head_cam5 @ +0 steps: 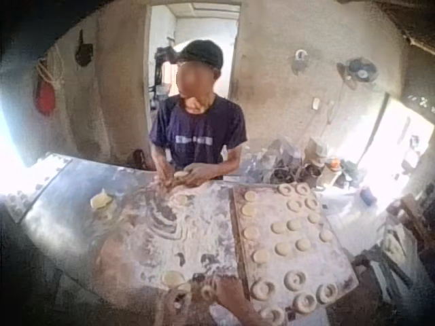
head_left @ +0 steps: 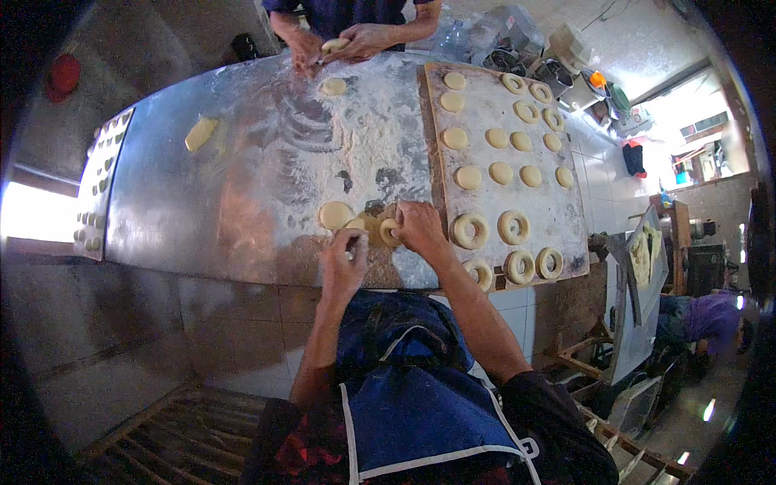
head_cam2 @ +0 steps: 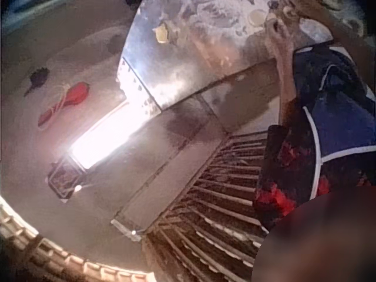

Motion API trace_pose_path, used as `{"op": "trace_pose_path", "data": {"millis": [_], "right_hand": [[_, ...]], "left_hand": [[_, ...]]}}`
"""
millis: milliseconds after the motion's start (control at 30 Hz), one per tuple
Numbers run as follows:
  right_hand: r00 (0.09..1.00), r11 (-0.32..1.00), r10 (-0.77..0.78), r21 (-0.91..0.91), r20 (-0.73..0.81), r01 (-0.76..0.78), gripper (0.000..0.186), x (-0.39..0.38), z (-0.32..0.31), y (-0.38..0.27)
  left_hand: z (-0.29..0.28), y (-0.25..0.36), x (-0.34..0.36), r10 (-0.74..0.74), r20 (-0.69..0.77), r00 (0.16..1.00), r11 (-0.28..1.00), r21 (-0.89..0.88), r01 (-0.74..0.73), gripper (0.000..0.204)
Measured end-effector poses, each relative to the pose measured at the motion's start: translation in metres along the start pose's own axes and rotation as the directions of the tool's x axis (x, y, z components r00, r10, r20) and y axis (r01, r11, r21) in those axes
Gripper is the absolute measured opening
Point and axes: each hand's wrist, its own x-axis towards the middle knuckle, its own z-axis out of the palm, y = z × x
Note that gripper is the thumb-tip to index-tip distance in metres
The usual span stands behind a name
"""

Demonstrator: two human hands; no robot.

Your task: The person shapes small dough pieces into rings by hand and places them on a wooden board. The person then moves the board to a multi-tiered rack.

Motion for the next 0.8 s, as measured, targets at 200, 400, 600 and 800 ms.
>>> {"op": "trace_pose_path", "data": {"millis": [200, 400, 600, 800], "right_hand": [[0.948, 0.567, 0.274, 0.768, 0.163, -0.297, 0.033, -0.020, -0.018, -0.022], [0.921, 0.559, 0.389, 0.786, 0.032, -0.264, 0.056, -0.030, -0.020, -0.056], [0.936, 0.440, 0.212, 0.828, 0.280, -0.347, 0.047, -0.033, -0.044, -0.059], [0.866, 0.054, 0.425, 0.948, 0.263, -0.315, 0.031, -0.035, -0.037, -0.035]], "left_hand": [[0.018, 0.008, 0.005, -0.090, 0.114, 0.989, 0.938, -0.323, 0.123, 0.027], [0.013, 0.001, 0.015, -0.113, 0.284, 0.952, 0.941, -0.277, 0.195, 0.022], [0.022, -0.002, 0.016, -0.169, 0.397, 0.902, 0.492, -0.759, 0.426, 0.035], [0.033, -0.002, 0.022, 0.135, 0.481, 0.866, 0.551, -0.763, 0.338, 0.035]]}}
